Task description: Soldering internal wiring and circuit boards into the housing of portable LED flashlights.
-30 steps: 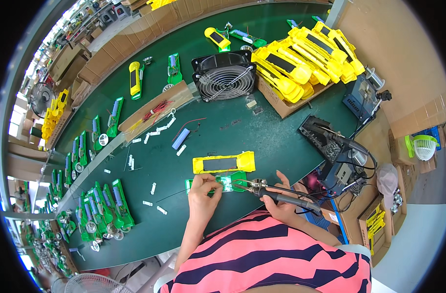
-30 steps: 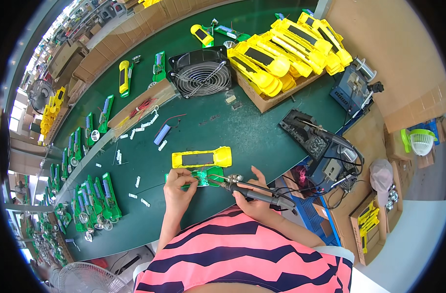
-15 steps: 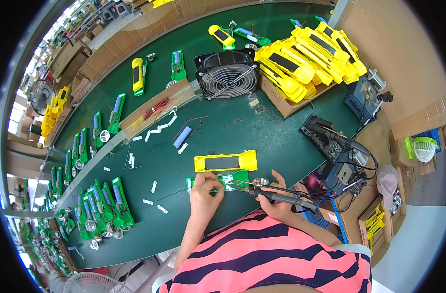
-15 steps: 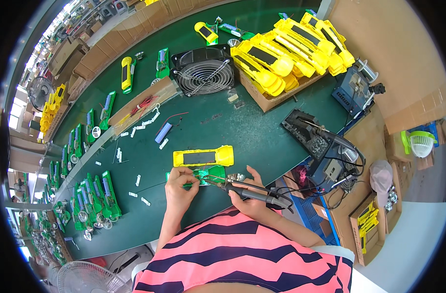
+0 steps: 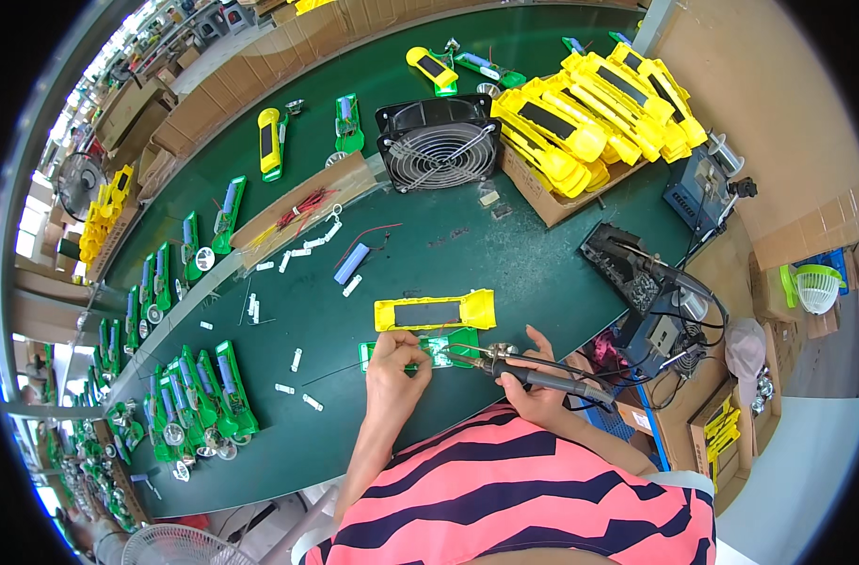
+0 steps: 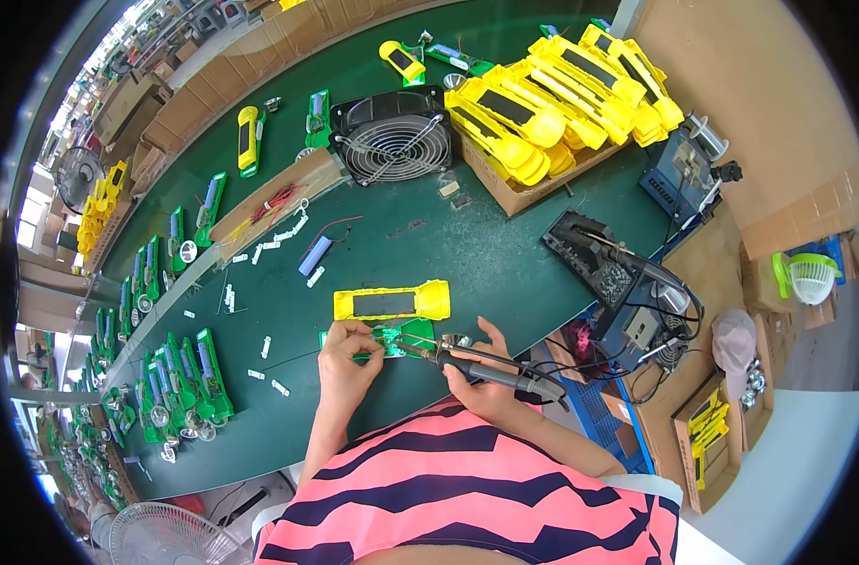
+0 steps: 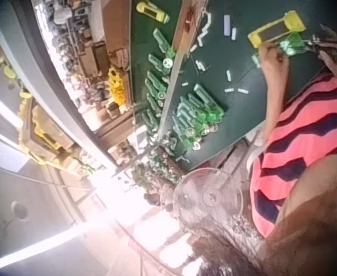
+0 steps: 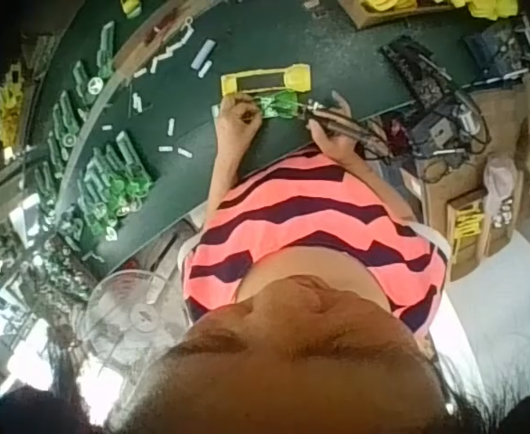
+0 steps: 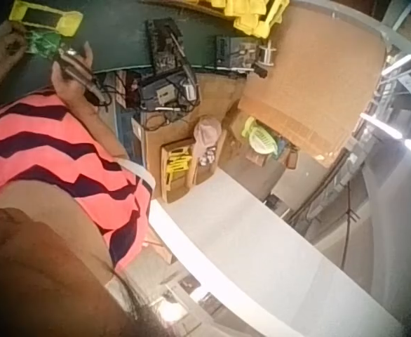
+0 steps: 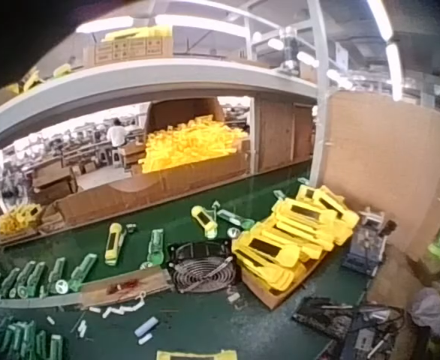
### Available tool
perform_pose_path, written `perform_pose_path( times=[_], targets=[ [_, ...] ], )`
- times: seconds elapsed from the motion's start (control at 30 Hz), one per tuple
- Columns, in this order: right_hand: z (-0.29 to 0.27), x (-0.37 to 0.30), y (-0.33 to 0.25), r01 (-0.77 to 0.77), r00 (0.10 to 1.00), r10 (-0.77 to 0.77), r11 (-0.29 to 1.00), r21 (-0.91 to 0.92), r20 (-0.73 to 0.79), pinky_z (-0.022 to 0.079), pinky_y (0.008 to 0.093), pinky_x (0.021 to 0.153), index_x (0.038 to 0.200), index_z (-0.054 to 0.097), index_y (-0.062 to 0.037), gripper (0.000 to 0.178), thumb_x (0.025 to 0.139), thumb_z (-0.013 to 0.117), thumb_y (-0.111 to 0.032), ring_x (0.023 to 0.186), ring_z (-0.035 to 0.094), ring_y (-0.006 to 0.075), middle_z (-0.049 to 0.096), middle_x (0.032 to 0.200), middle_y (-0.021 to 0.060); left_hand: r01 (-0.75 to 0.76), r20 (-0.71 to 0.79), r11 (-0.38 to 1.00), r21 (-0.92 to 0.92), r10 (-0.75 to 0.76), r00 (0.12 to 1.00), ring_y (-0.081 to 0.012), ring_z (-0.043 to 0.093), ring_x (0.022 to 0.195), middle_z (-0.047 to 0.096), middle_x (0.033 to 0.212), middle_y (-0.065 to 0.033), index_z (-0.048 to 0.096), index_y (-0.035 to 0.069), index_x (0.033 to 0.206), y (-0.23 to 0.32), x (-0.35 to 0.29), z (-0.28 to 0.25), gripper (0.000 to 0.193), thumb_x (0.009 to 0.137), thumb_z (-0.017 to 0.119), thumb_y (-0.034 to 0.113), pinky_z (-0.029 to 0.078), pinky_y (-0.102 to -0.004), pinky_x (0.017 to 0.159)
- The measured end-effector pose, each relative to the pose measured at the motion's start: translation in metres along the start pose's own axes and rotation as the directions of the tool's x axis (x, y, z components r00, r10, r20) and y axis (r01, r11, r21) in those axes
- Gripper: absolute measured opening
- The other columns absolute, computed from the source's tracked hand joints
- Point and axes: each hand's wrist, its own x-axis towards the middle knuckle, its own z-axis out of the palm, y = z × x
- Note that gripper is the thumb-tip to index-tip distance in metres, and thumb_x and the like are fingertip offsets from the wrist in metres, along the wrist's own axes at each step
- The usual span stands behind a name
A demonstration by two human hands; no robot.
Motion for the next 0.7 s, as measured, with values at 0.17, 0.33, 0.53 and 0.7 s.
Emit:
perform_pose_path(
  times=[0.17,0.33,0.53,0.7],
  targets=[
    [0.002,0.000,-0.001,0.006,1.000,-0.006,1.000,0.000,-0.009,0.027,0.0491,0.099,0.090,0.056,-0.0017,0.018,0.073,0.062,-0.004,0.056,0.058,0.0111,0.061,0.058,0.0036,-0.010,0.003,1.000,0.001,0.010,1.000,-0.0218,0.056,0.074,0.054,0.087,-0.0089,0.058,0.001,0.065,0.000,0.000,0.000,0.009,0.060,0.064,-0.004,0.046,-0.0294,0.058],
    [-0.001,0.004,-0.005,0.025,0.999,-0.024,1.000,-0.015,0.031,0.026,0.0493,0.099,0.090,0.057,-0.0040,0.017,0.072,0.061,-0.004,0.056,0.058,0.0118,0.060,0.059,0.0030,-0.011,0.003,1.000,0.000,0.011,1.000,-0.0219,0.056,0.074,0.054,0.087,-0.0093,0.058,0.000,0.065,0.000,0.000,0.001,0.008,0.060,0.063,-0.004,0.046,-0.0294,0.058],
    [-0.010,0.008,-0.011,0.061,0.993,-0.050,0.993,-0.100,0.108,0.031,0.0512,0.095,0.091,0.056,-0.0060,0.022,0.070,0.064,-0.006,0.064,0.057,0.0176,0.060,0.074,0.0043,-0.017,0.004,1.000,0.024,0.017,1.000,-0.0219,0.056,0.073,0.054,0.087,-0.0098,0.058,0.000,0.064,0.002,0.002,0.002,0.008,0.060,0.063,-0.005,0.047,-0.0292,0.058],
    [-0.016,0.009,-0.011,0.035,0.992,-0.022,0.995,-0.097,0.123,0.027,0.0494,0.098,0.091,0.056,-0.0054,0.020,0.071,0.061,-0.005,0.057,0.053,0.0142,0.059,0.067,0.0021,0.017,0.022,1.000,0.011,-0.018,1.000,-0.0216,0.056,0.071,0.054,0.087,-0.0103,0.057,-0.002,0.064,0.005,0.003,0.000,0.008,0.060,0.063,-0.005,0.047,-0.0284,0.058]
  ],
)
